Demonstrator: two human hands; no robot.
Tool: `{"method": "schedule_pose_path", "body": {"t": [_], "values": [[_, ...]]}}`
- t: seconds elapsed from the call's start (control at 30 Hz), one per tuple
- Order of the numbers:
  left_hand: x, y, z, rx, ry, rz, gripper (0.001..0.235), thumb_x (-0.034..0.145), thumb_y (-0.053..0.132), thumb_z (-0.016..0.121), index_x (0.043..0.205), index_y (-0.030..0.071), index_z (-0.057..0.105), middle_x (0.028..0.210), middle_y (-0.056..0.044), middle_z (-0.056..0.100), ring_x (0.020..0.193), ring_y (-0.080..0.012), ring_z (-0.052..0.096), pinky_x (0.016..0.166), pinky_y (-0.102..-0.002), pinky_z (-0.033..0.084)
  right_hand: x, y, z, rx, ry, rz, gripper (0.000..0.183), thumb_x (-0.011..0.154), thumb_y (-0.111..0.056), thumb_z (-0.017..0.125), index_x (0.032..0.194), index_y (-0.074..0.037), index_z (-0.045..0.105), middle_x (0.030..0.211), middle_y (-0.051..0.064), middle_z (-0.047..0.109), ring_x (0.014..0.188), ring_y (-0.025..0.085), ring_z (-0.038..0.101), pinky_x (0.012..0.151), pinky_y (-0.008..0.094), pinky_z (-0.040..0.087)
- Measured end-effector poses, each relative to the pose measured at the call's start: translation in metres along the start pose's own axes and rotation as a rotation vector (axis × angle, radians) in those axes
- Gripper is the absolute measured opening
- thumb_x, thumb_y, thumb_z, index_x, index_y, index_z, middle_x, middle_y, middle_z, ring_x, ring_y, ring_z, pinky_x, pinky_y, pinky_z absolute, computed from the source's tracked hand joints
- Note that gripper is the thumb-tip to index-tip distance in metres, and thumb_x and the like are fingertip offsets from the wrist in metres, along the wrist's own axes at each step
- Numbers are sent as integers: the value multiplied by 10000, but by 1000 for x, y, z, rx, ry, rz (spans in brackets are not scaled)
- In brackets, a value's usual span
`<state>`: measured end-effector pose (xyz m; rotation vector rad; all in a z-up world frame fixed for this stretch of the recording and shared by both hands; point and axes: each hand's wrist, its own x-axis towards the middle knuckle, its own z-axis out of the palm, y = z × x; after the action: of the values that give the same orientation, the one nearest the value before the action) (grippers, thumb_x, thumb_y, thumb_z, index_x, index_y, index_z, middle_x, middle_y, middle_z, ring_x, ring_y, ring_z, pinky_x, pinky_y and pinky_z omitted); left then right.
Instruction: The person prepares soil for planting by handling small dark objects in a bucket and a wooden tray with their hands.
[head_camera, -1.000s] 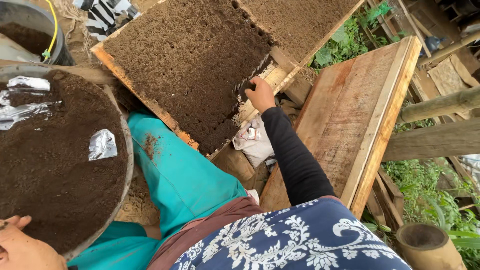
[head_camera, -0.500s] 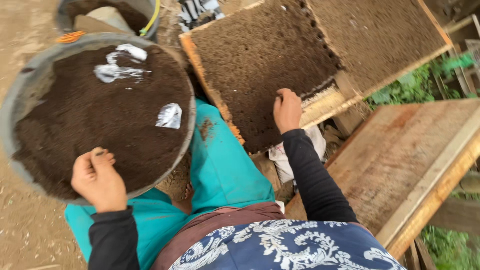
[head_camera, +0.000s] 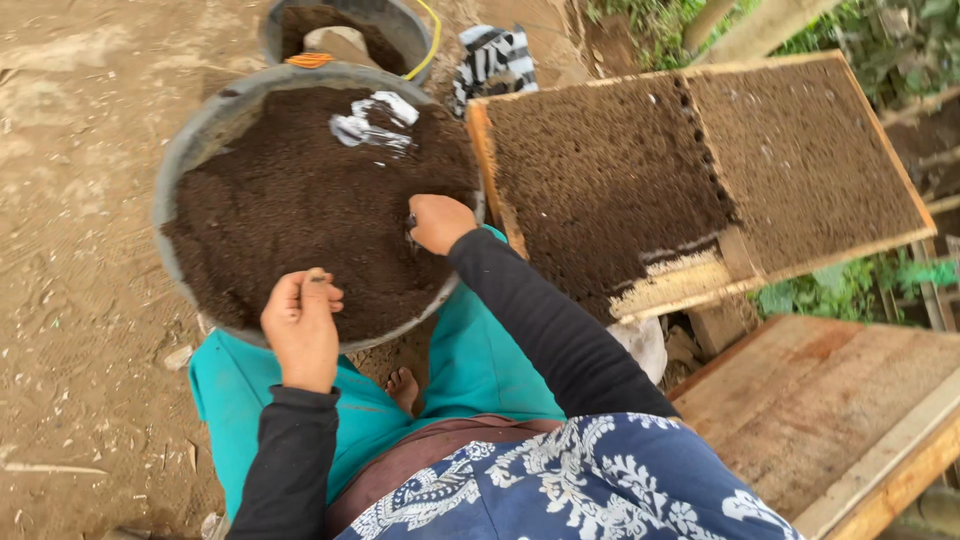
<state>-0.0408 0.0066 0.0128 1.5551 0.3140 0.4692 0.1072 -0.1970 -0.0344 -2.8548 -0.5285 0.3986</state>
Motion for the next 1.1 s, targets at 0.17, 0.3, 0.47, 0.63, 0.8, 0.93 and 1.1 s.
{"method": "schedule_pose_path", "body": {"t": [0.17,0.3,0.47,0.63,0.8,0.93,1.1], "values": [[6,33,8,-110,-107,-264,148,890,73,529,963,0,636,709,-134,609,694,-147,579,686,-326,550,-27,-25,-46,1145,86,137,275,764,-129,705,949,46,602,780,35,521,646,75,538,400,155,441],[15,47,20,-45,-473,-386,377,944,139,494,1261,-57,437,1131,-242,534,1109,-321,530,952,-478,433,-61,-57,-86,1334,20,139,200,787,-115,734,900,4,621,718,-3,579,589,48,541,370,124,435],[21,-6,39,-145,-540,-350,122,936,59,485,933,-37,559,787,-137,562,812,-175,597,725,-334,528,-70,-66,-80,1341,-116,33,266,819,-120,686,1036,-17,568,785,-3,544,653,66,580,405,130,498],[15,2,36,-122,-499,-242,181,933,62,506,759,27,540,554,-77,480,607,-96,481,590,-310,424,-51,-45,-40,1299,28,12,99,865,-134,638,828,-47,605,605,4,547,486,56,525,361,154,431],[9,12,32,-147,-446,-221,233,928,38,535,696,32,524,495,-81,477,550,-82,433,671,-334,471,-23,-25,-14,942,347,96,65,822,-116,636,866,-73,656,701,50,629,591,84,563,472,249,434],[12,25,20,-235,-453,-296,197,955,215,531,858,43,539,648,-92,568,621,-108,534,593,-239,440,-36,-32,-43,1266,363,117,77,836,-104,632,880,-41,631,703,26,600,566,60,536,457,174,431],[9,27,32,-338,-572,-412,284,938,320,537,1010,45,552,789,-94,646,731,-125,629,644,-221,497,-49,-45,-52,1328,285,3,69,847,-87,650,864,-21,640,639,61,615,465,72,560,362,168,448]]}}
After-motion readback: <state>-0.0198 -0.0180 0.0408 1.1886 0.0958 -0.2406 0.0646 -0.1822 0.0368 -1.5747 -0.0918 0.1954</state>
